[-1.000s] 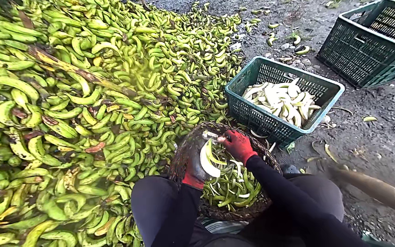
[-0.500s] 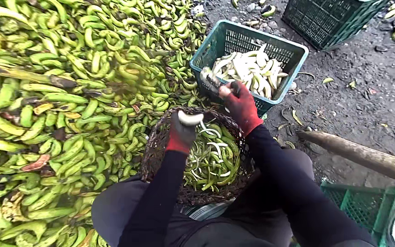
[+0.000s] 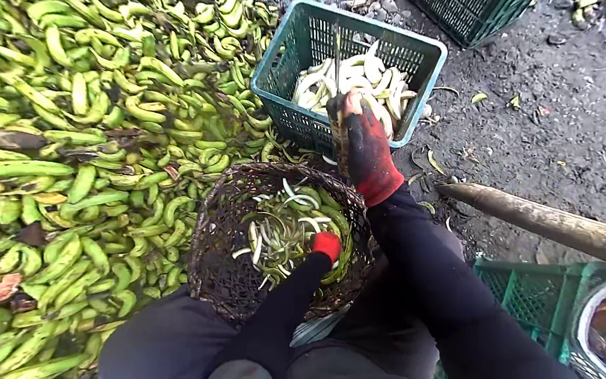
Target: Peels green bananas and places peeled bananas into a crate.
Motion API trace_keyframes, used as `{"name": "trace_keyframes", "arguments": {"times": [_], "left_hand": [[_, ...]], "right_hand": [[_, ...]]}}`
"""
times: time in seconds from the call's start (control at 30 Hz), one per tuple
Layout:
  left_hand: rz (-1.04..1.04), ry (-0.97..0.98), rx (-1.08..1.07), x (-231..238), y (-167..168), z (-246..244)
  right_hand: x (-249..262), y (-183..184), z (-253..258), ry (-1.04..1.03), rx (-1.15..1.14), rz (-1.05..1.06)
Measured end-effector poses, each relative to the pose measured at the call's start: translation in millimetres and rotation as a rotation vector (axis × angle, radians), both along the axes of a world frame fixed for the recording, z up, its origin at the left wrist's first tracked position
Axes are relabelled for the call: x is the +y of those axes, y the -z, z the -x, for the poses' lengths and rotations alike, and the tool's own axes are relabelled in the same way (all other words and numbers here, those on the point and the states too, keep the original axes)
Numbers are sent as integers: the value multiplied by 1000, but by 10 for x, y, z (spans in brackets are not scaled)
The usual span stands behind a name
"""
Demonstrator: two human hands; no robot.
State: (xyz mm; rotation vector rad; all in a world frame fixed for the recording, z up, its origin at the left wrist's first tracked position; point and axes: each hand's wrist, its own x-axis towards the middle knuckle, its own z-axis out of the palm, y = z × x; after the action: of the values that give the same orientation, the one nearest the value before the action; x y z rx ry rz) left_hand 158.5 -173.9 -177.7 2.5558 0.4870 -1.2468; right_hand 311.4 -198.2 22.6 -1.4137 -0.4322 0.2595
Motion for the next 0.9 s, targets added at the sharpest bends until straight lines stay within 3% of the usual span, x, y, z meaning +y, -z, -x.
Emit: {"name": "trace_keyframes", "arguments": {"times": [0.1,0.17,0.33,0.4,0.47,0.67,0.77,0.83,0.9], "left_hand": [[33,49,-27,228,-103,-38],[166,-45,-68,586,-265,-48],[786,-782,-396,1218,-836,425],[902,-1002,-548,1302,-1132,635],[873,-1134,-716,1366,-1430,775],[515,-1087,-1465,1382,-2289,1009],[813,-989,-1668,1325,-2620,1112],[1070,-1041,-1693,1496,-2700,1181],[1106,-1114,-1627,1686,-2706,1216]], "right_hand": [[20,-8,8,-20,-3,27],[27,9,-4,-24,11,14],[103,45,33,-54,47,-18],[144,70,83,-104,71,-48],[216,103,158,-136,104,-30],[318,208,344,-232,95,121],[262,212,418,-263,75,210],[243,230,457,-287,31,295],[263,252,546,-327,38,382]]}}
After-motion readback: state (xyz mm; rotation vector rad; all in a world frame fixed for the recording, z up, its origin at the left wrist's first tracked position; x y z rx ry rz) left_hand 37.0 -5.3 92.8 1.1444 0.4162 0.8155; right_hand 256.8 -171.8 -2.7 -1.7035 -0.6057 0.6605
